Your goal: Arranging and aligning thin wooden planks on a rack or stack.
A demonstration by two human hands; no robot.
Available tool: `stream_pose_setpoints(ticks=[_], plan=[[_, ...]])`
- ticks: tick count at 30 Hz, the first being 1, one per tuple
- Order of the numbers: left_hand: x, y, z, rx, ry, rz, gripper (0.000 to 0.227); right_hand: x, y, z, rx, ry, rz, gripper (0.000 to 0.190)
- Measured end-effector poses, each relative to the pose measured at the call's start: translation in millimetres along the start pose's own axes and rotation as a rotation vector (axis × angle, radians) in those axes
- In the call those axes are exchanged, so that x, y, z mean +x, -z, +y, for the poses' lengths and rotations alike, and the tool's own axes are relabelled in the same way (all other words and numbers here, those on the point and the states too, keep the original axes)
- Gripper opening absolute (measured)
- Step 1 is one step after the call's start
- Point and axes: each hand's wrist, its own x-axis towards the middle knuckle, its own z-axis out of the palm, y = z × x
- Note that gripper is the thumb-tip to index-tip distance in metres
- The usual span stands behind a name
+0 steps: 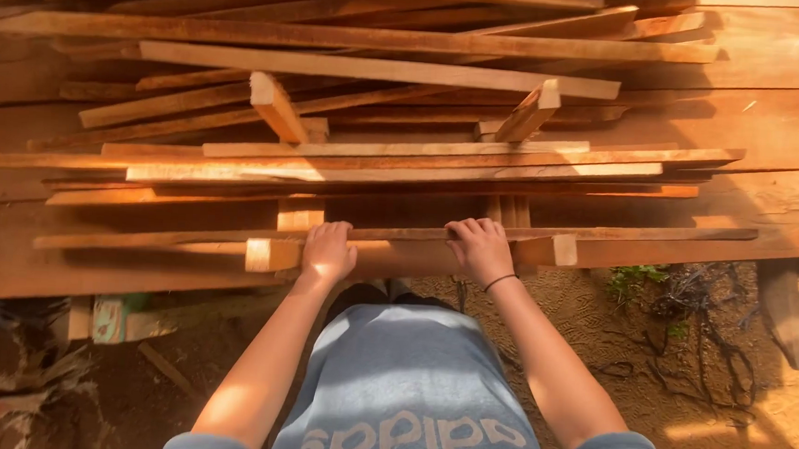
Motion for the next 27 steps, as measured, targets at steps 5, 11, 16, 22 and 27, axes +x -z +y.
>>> stream_pose_setpoints(ticks=[5,11,16,22,27], plan=[[3.6,2.9,3.2,-0.018,0.008,-0.2,0.055,10.8,-0.4,-19.7,0.04,-0.165,-0.311,0.046],[16.6,29.1,17.5,0.162,0.004,-0.274,0.062,26.6,14.2,-27.4,0.122,-0.358,-0.577,0.081],[31.0,-32.0,-8.7,0.169,0.035,-0.244,0.049,24.2,6.4,-24.5,0.064,-0.303,-0.525,0.068],[49.8,-44.4,-16.1,0.158,0.006,-0.042,0.029,21.3,-20.1,-10.1,-0.055,-0.256,-0.367,0.059],[39.0,-29.3,-11.9,0.247,-0.053,0.101,0.025,15.7,-10.0,-13.5,-0.154,-0.179,-0.246,0.051]])
